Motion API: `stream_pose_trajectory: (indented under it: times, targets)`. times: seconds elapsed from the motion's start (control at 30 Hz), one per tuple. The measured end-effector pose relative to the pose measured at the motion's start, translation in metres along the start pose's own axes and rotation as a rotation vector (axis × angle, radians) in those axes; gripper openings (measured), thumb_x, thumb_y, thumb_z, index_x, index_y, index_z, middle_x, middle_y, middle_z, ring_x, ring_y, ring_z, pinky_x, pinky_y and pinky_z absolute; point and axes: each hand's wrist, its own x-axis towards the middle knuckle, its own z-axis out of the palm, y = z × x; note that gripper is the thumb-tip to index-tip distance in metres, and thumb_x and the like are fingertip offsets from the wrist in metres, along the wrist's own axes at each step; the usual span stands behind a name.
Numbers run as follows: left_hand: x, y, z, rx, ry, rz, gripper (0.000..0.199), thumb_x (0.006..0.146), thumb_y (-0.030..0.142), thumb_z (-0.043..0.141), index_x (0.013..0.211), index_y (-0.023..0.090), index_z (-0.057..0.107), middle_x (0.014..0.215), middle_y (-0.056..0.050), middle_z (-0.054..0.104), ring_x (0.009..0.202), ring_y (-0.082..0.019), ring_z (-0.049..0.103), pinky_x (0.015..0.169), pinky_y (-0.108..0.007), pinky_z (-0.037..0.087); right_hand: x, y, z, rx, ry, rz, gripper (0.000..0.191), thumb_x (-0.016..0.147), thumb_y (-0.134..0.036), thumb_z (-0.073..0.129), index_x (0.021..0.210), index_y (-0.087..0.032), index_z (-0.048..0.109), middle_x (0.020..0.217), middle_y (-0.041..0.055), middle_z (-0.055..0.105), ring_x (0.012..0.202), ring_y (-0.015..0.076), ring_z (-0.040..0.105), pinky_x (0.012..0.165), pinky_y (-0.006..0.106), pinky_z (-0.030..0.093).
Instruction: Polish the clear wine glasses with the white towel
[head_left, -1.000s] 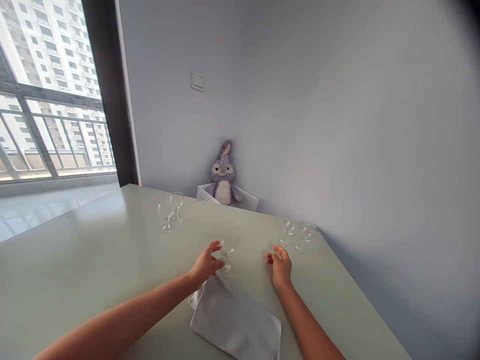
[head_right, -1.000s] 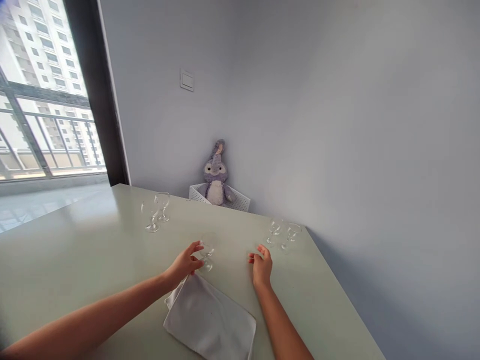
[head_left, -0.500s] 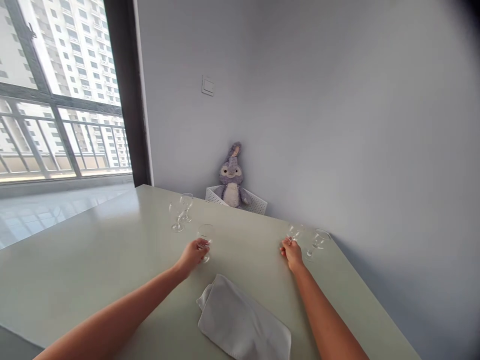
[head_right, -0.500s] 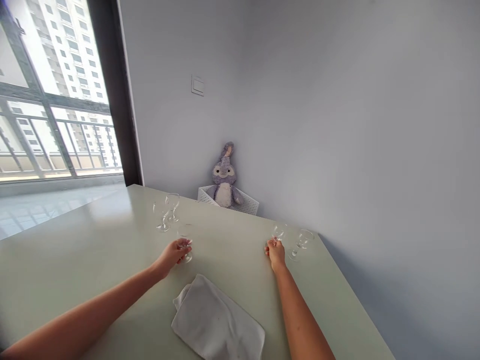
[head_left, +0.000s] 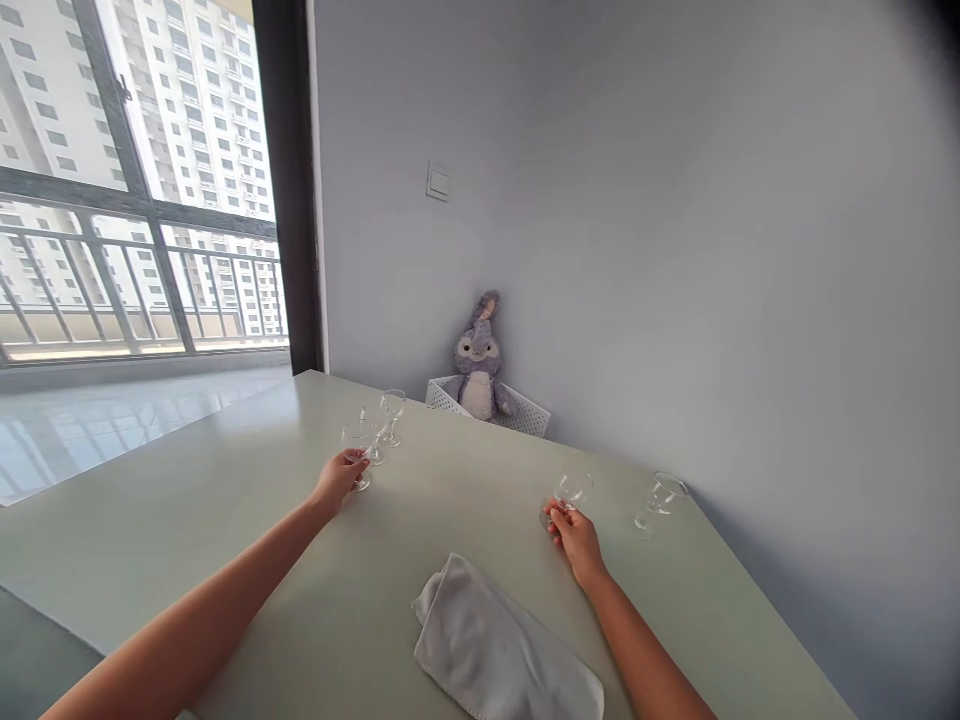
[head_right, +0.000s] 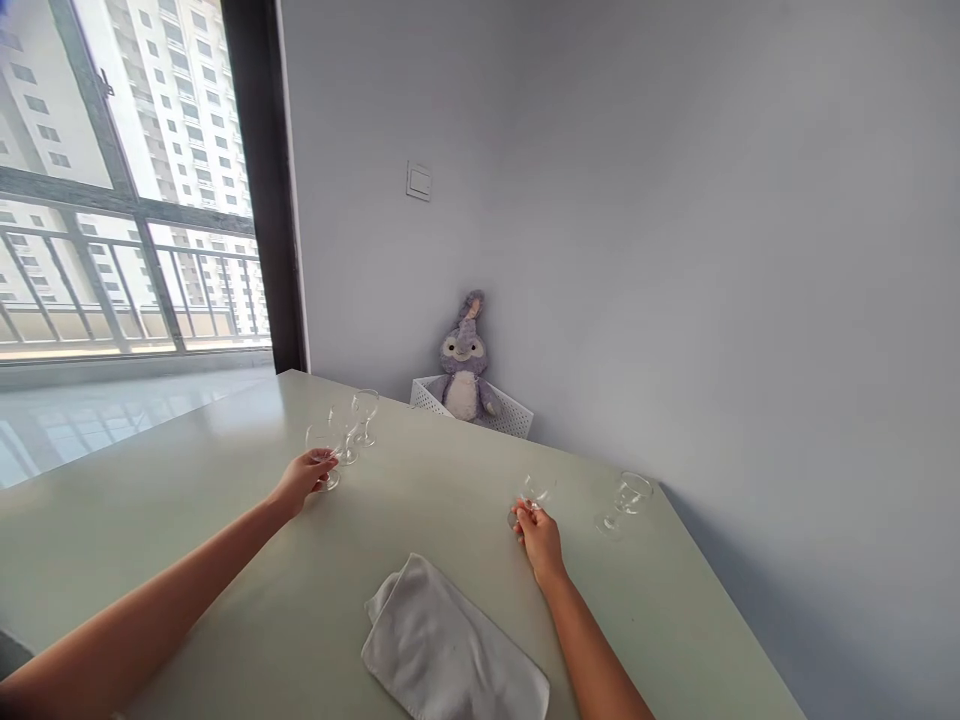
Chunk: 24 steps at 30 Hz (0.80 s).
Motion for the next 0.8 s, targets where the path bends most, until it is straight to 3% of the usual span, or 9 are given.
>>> stream_pose_trajectory:
  times: [0.17,0.27,0.33,0.4,0.5,0.57,0.63,0.77,0.8]
  targets:
    - [0.0,0.004,-0.002,-0.023,0.077,0.007,0.046,0.054,0.028,0.064,0.098,0.016,0.054,0.072,0.0,0.052,0.054,-0.01,0.047,0.05,-0.024,0.039,-0.023,-0.012,0.011,0.047,-0.049,0.026,0.043,0.06,-0.036,0.062,0.097,-0.015,0.059,0.085,0.0057,0.067,0.053,0.0105,0.054,0.043,0.02,0.04]
    - [-0.021,0.003,0.003,-0.009,0.246,0.035,0.048,0.059,0.025,0.057,0.105,0.02,0.047,0.088,-0.003,0.05,0.06,-0.009,0.046,0.052,-0.023,0.037,-0.034,-0.019,0.018,0.062,-0.072,0.034,0.038,0.059,-0.032,0.062,0.093,-0.015,0.06,0.085,0.0055,0.067,0.052,0.0102,0.054,0.043,0.02,0.04]
    - [-0.045,0.001,0.014,0.012,0.292,0.094,0.044,0.061,0.024,0.054,0.104,0.023,0.046,0.093,-0.002,0.048,0.062,-0.009,0.045,0.054,-0.021,0.037,-0.044,-0.022,0.027,0.051,-0.103,0.058,0.033,0.059,-0.029,0.06,0.089,-0.016,0.062,0.087,0.0057,0.066,0.052,0.01,0.055,0.043,0.02,0.041]
    - [-0.072,-0.001,0.03,0.058,0.159,0.18,0.038,0.062,0.024,0.052,0.1,0.023,0.048,0.094,-0.001,0.048,0.061,-0.009,0.043,0.054,-0.022,0.037,-0.055,-0.025,0.039,0.042,-0.174,0.087,0.033,0.058,-0.025,0.057,0.089,-0.016,0.061,0.092,0.0063,0.065,0.053,0.0106,0.057,0.044,0.021,0.042]
    - [-0.108,-0.003,0.056,0.084,-0.058,0.13,0.04,0.062,0.023,0.052,0.102,0.022,0.048,0.099,-0.003,0.05,0.063,-0.01,0.045,0.057,-0.023,0.039,-0.072,-0.027,0.057,0.066,-0.309,0.094,0.042,0.057,-0.022,0.053,0.099,-0.018,0.058,0.107,0.0073,0.06,0.057,0.0125,0.06,0.044,0.023,0.045]
    - [-0.123,-0.004,0.069,0.099,-0.186,0.067,0.047,0.061,0.021,0.052,0.108,0.023,0.047,0.108,-0.005,0.051,0.064,-0.01,0.047,0.058,-0.023,0.04,-0.075,-0.027,0.06,0.097,-0.306,0.068,0.044,0.057,-0.021,0.05,0.101,-0.019,0.057,0.113,0.0074,0.056,0.06,0.0128,0.061,0.044,0.023,0.045]
    - [-0.13,-0.005,0.077,0.109,-0.305,0.015,0.055,0.061,0.02,0.053,0.115,0.024,0.045,0.118,-0.006,0.049,0.064,-0.01,0.048,0.058,-0.023,0.04,-0.068,-0.022,0.051,0.12,-0.157,0.027,0.039,0.058,-0.02,0.048,0.096,-0.019,0.056,0.11,0.0071,0.056,0.059,0.0115,0.06,0.043,0.021,0.044]
    - [-0.134,-0.004,0.085,0.096,-0.495,-0.06,0.06,0.062,0.022,0.055,0.121,0.024,0.041,0.122,-0.008,0.049,0.066,-0.01,0.051,0.056,-0.022,0.041,-0.032,-0.007,-0.003,0.196,0.441,0.036,0.027,0.058,-0.021,0.048,0.085,-0.019,0.049,0.089,0.0032,0.055,0.049,0.0069,0.052,0.04,0.019,0.042]
    - [-0.134,-0.003,0.086,0.088,-0.524,-0.064,0.059,0.063,0.023,0.055,0.121,0.024,0.041,0.121,-0.008,0.049,0.066,-0.01,0.05,0.055,-0.021,0.04,-0.021,-0.004,-0.02,0.204,0.537,0.049,0.028,0.059,-0.022,0.048,0.087,-0.02,0.047,0.087,0.0026,0.054,0.048,0.0063,0.051,0.04,0.019,0.042]
